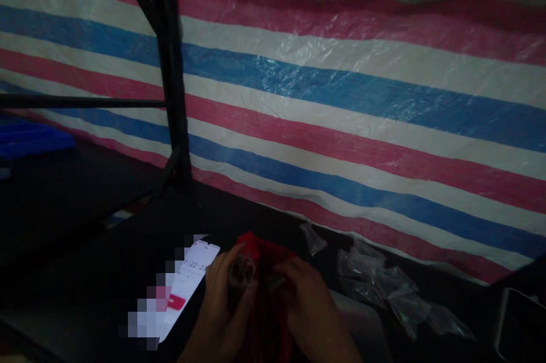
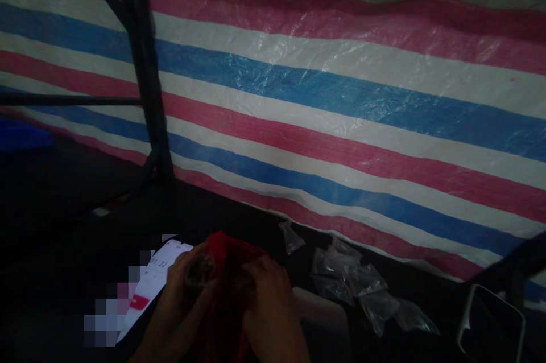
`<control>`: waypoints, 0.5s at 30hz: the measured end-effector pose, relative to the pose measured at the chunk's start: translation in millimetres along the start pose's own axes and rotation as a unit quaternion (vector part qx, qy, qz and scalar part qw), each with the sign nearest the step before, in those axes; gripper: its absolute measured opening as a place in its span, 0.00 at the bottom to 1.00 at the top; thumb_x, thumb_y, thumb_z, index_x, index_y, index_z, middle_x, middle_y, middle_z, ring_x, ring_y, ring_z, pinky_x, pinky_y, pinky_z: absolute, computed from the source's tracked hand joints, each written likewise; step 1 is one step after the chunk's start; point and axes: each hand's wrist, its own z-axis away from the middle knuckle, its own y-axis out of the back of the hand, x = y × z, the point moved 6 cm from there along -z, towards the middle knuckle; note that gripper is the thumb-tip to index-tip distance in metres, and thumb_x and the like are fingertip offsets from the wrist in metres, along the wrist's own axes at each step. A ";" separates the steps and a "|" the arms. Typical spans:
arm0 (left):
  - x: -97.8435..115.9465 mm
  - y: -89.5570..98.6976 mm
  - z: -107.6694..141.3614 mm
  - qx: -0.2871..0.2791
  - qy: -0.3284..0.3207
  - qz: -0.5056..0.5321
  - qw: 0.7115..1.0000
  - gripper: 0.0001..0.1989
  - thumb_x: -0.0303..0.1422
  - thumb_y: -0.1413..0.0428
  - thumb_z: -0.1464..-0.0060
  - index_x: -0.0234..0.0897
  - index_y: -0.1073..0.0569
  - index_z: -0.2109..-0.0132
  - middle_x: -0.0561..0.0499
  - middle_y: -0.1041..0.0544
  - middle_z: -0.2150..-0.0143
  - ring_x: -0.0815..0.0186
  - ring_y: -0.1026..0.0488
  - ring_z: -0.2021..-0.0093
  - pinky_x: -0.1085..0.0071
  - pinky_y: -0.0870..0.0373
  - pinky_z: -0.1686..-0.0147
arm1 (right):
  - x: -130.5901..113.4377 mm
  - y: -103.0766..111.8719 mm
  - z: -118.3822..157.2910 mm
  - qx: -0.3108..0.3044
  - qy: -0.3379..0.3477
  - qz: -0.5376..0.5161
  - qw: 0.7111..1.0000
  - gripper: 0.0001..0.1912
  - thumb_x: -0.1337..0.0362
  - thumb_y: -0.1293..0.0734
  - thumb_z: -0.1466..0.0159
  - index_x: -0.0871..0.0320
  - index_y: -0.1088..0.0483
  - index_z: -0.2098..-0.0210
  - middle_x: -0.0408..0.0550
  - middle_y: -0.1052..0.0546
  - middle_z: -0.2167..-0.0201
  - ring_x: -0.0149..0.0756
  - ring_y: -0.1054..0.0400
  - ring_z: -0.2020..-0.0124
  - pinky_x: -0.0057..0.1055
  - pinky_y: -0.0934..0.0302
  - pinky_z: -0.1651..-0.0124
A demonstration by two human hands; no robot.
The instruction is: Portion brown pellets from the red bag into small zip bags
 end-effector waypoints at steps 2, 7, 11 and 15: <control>6.6 8.4 -1.4 0.054 -0.044 -0.044 0.997 0.26 0.36 0.45 0.31 0.49 0.41 0.30 0.42 0.30 0.39 0.52 0.28 0.42 0.54 0.24 0.50 | 3.9 -2.1 2.2 -0.015 -0.012 0.037 0.999 0.32 0.82 0.38 0.45 0.54 0.18 0.47 0.55 0.18 0.47 0.54 0.25 0.43 0.50 0.35 0.37; 34.4 14.3 -2.4 0.150 -0.127 -0.134 0.971 0.33 0.29 0.48 0.33 0.45 0.48 0.26 0.44 0.32 0.48 0.54 0.33 0.53 0.58 0.31 0.56 | -22.1 11.4 4.2 0.030 -0.005 -0.060 0.998 0.27 0.77 0.32 0.41 0.47 0.20 0.46 0.46 0.19 0.44 0.47 0.28 0.40 0.42 0.37 0.35; 49.5 7.5 0.5 0.150 -0.140 -0.133 0.970 0.33 0.31 0.52 0.32 0.45 0.51 0.24 0.43 0.32 0.48 0.51 0.34 0.52 0.54 0.35 0.54 | -43.1 3.1 4.0 -0.003 -0.060 -0.141 0.988 0.12 0.74 0.27 0.42 0.50 0.19 0.64 0.40 0.16 0.63 0.39 0.22 0.59 0.30 0.31 0.54; 51.4 3.2 5.6 0.142 -0.108 -0.085 0.980 0.40 0.34 0.44 0.34 0.50 0.54 0.22 0.43 0.33 0.44 0.50 0.32 0.47 0.54 0.30 0.51 | -45.3 15.8 7.4 0.121 -0.038 -0.185 0.975 0.08 0.71 0.28 0.39 0.51 0.18 0.69 0.41 0.16 0.69 0.37 0.22 0.65 0.27 0.32 0.60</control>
